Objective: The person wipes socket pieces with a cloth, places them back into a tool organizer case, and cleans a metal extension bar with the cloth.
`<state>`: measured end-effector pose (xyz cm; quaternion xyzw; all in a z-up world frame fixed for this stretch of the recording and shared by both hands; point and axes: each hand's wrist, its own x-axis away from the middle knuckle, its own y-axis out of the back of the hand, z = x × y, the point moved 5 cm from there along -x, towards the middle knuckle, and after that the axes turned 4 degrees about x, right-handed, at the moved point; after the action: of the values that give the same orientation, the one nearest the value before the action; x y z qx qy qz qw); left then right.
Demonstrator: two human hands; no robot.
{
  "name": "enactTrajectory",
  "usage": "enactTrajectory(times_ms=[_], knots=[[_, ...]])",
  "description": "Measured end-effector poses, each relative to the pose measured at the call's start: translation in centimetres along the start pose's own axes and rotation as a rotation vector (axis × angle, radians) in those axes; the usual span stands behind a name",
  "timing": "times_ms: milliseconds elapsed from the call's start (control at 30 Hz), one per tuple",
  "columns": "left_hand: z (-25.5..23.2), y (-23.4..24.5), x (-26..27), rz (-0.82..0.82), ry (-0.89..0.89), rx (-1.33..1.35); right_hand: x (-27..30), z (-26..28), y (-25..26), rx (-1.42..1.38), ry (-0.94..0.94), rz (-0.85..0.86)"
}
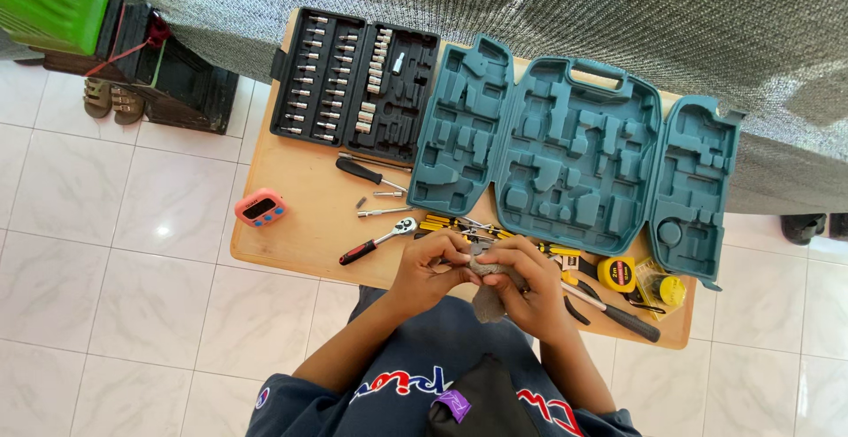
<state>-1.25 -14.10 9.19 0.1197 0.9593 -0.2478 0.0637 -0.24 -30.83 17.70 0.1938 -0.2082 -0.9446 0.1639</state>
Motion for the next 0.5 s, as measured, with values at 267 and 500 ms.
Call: enactTrajectory(times_ms=[267, 500], knots=[[-0.3, 0.9, 0.2, -0.008, 0.049, 0.055, 0.2, -2.8, -0.1, -0.051, -0.165, -0.085], [0.2, 0.8, -0.2, -0.032, 0.119, 0.070, -0.8, -0.6, -0.6, -0.072, 0.049, -0.072]])
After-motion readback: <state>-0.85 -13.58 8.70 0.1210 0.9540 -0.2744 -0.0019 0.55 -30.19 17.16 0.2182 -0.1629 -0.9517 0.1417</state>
